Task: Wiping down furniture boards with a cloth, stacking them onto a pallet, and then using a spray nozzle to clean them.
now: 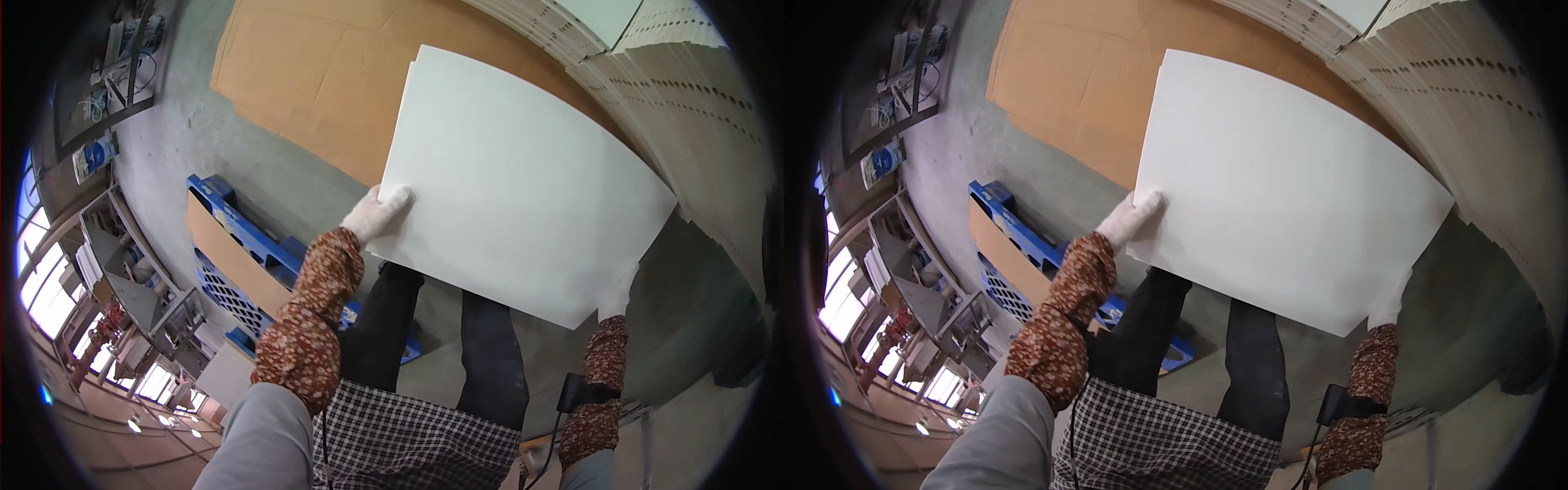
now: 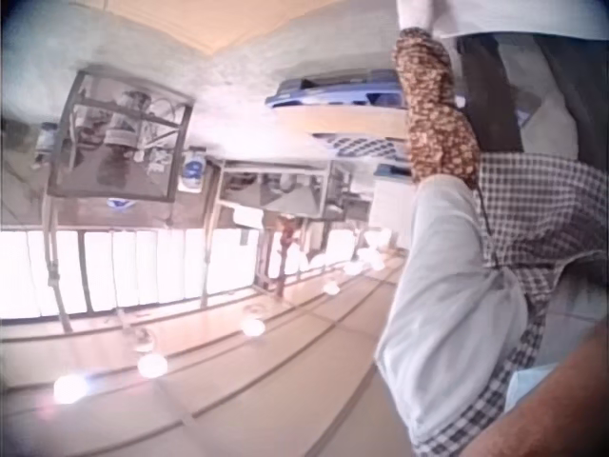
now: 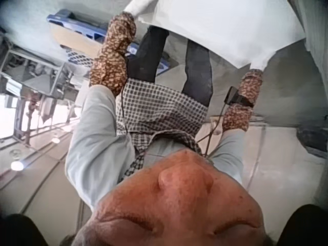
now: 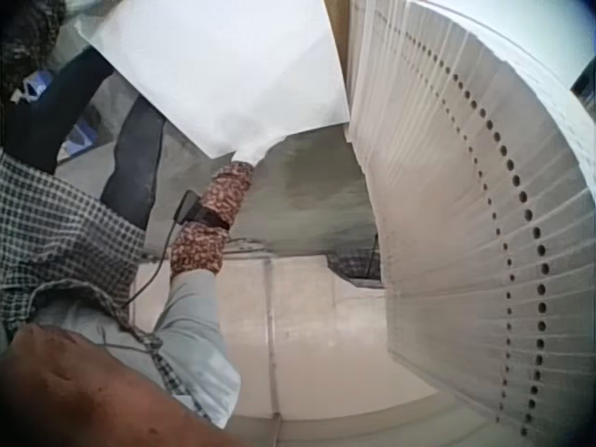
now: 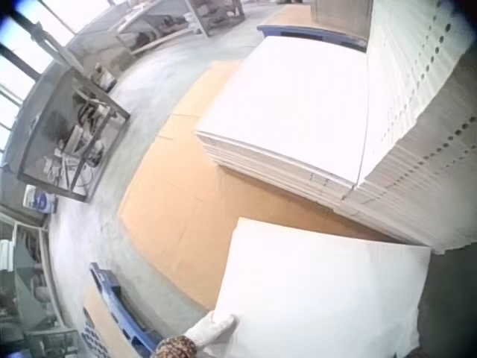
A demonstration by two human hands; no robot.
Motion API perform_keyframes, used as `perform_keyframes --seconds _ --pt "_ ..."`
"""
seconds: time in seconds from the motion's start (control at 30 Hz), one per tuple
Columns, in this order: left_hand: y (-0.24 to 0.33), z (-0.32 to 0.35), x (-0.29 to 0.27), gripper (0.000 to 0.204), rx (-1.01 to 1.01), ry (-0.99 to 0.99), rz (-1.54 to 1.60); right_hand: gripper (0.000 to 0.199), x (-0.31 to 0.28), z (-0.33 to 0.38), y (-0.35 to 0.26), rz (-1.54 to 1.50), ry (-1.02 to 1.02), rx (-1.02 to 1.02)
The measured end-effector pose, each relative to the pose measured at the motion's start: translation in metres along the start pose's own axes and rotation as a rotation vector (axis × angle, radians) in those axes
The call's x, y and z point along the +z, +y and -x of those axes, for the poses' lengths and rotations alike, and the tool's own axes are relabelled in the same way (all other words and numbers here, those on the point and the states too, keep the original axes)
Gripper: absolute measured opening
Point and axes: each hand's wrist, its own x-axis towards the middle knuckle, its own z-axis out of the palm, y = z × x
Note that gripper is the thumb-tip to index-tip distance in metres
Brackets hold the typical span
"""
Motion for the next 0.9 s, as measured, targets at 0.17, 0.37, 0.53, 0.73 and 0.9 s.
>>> perform_keyframes --seconds 0.17,0.37,0.53,0.73,0.9 --pt "-0.057 -0.009 0.001 0.086 -0.197 0.144 -0.091 0.085 0.03 0.008 -0.038 -0.498 0.022 0.187" --pt "-0.058 0.011 -0.002 0.088 -0.13 -0.061 0.332 0.069 0.03 0.033 -0.074 -0.116 0.105 0.089" --pt "-0.075 0.011 0.01 0.079 -0.128 0.004 0.33 0.071 0.025 0.034 -0.071 -0.223 0.139 0.076" --pt "-0.127 0.031 -0.024 0.079 -0.083 -0.031 0.454 0.078 0.054 0.066 -0.1 -0.429 -0.008 0.156" --pt "-0.144 0.055 -0.047 0.089 -0.172 -0.084 0.513 0.084 0.069 0.072 -0.108 -0.433 -0.148 0.187"
